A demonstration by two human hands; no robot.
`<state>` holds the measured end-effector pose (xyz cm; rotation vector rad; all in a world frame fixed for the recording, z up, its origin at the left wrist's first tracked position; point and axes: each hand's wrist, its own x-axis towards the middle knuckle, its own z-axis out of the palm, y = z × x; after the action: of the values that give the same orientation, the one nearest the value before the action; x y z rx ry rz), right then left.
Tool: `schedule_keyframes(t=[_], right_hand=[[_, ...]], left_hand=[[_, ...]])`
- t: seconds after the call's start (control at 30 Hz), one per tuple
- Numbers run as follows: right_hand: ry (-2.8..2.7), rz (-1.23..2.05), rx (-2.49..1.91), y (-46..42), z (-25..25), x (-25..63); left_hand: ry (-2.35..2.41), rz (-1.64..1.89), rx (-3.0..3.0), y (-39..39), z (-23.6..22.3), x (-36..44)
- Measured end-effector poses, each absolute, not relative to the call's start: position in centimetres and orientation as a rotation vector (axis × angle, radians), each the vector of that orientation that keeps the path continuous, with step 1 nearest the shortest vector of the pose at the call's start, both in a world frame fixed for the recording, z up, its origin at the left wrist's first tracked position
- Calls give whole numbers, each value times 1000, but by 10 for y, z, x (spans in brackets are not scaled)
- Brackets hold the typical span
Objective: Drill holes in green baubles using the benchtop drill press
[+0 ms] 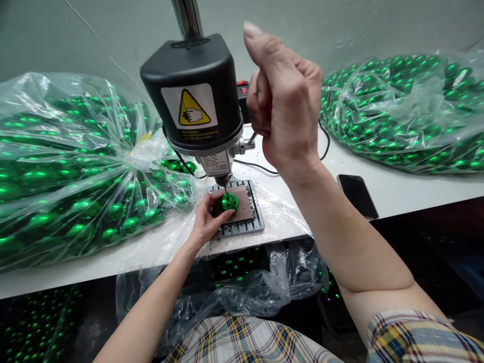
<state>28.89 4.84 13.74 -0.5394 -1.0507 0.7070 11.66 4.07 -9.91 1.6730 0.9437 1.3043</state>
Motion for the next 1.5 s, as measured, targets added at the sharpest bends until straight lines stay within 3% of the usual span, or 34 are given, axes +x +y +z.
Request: schedule_keyframes(t=[0.33, 0.73, 0.93, 1.17, 1.37, 1.5], right_hand=[[-1106, 441, -304, 37, 103, 287], [-1143, 306, -392, 15, 69, 282], [-1087, 319, -335, 34, 93, 284], [-1075, 607, -513, 51, 136, 286], [-1044, 581, -518, 52, 137, 283], [-1048, 596, -494, 53, 135, 283]], left_hand=[[952, 1299, 1669, 41, -99, 117], [971, 1315, 1658, 38, -101, 117], [1059, 1328, 1531, 35, -102, 116], [1078, 1469, 1065, 14, -96, 96], [912, 1209, 790, 11, -81, 88], [954, 1301, 811, 19, -82, 94]])
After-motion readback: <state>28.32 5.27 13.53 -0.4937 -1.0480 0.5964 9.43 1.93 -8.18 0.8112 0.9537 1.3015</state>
